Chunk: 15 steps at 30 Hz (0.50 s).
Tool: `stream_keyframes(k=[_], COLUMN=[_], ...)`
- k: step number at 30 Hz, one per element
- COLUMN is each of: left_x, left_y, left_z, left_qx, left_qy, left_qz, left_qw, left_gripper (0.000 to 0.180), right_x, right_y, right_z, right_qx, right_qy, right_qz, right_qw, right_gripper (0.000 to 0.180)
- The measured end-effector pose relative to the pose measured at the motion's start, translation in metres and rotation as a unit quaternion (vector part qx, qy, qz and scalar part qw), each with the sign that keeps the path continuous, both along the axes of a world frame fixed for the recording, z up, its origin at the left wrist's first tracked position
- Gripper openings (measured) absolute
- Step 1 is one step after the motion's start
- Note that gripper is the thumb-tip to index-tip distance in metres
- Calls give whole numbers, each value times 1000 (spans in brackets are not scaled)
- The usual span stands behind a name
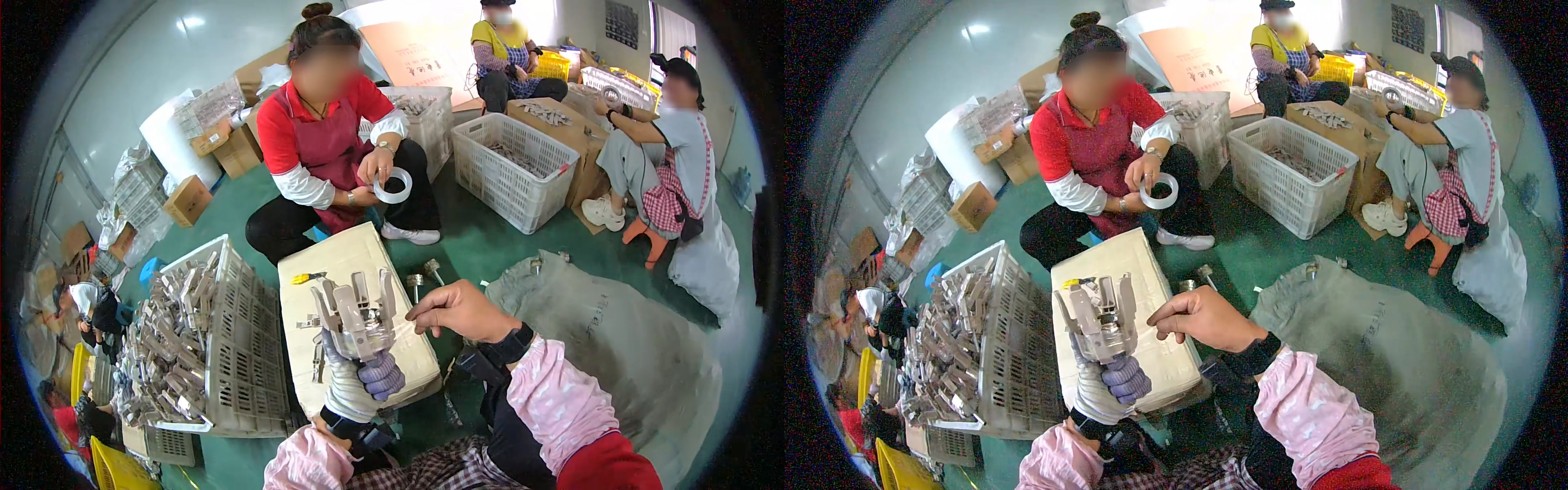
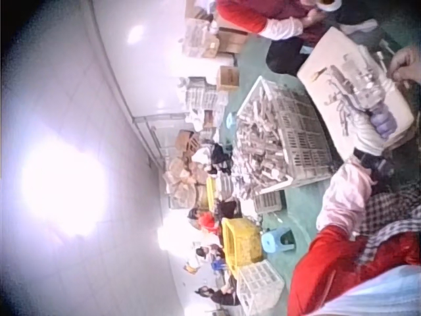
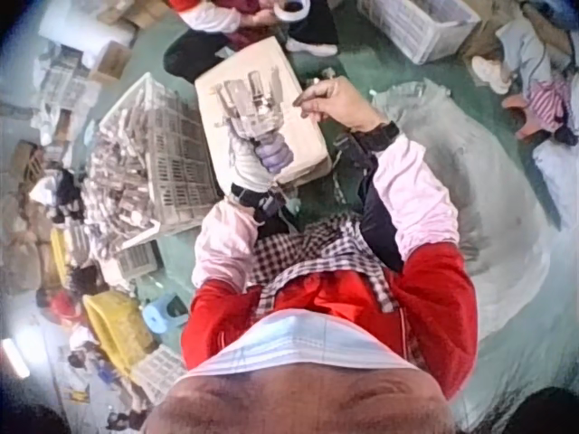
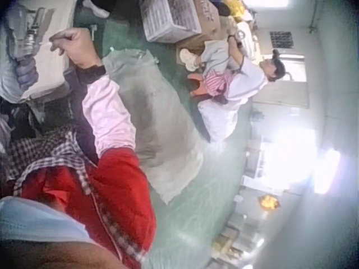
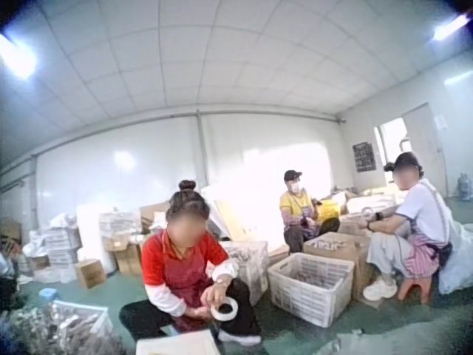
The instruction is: Sorting and assembling metal hinges and hardware components on a cardboard box workspace.
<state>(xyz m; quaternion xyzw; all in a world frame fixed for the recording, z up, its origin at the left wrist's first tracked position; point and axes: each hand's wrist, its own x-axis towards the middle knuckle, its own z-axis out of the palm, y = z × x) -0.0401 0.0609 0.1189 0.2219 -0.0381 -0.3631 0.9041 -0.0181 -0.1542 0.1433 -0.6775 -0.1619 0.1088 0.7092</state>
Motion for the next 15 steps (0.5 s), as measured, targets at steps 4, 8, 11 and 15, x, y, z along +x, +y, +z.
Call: stream_keyframes(k=[4, 8, 11, 15], left_x=[-6, -9, -10, 0], left_y=[-8, -18, -20, -21], left_z=[1, 4, 2, -18], left_qx=[6, -21, -51, -193], left_qy=[-25, -38, -58, -69], left_qz=[-16, -50, -75, -168], left_qw=[1000, 998, 994, 964], left_gripper=[54, 49, 46, 38], right_x=[0, 1, 4, 3], right_y=[3, 2, 2, 5], right_z=[6, 4, 1, 3], right_qx=[23, 62, 80, 90], right_qy=[25, 46, 37, 48], right_qz=[14, 22, 33, 26], right_qw=[999, 997, 996, 994], right_gripper=[19, 19, 15, 12])
